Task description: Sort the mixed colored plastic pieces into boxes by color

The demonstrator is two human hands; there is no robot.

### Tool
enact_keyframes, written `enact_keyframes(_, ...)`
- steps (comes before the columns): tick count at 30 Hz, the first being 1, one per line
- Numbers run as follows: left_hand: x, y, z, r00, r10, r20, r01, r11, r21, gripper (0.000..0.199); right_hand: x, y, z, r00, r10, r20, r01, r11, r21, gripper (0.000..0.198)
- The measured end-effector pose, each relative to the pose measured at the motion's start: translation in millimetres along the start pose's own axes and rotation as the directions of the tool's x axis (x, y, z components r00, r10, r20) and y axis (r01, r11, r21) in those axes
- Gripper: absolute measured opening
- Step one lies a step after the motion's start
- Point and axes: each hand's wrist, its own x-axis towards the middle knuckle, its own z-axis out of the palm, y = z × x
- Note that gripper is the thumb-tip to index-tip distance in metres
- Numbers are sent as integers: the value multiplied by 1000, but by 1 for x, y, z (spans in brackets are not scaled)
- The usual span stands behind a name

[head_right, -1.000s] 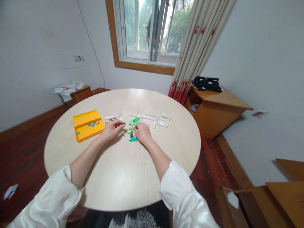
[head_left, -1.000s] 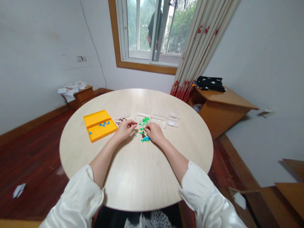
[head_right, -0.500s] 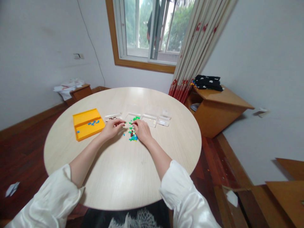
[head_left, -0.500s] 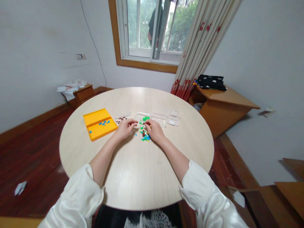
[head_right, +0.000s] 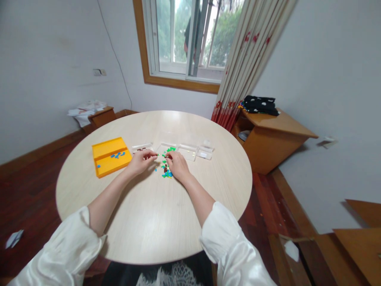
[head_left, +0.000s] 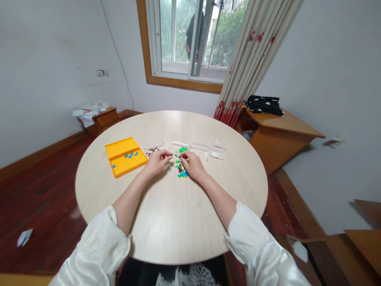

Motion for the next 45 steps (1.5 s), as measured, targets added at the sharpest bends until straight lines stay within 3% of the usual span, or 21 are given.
enact_keyframes(21,0,2,-1,1000,1,25,-2,1000,27,21,-2,-9,-3,997,42,71,-45,999,30,14)
enact_keyframes(45,-1,6,-3,1000,9,-12,-8,1000,19,16,-1,-1,2,999,-30,13,28,995,100,16)
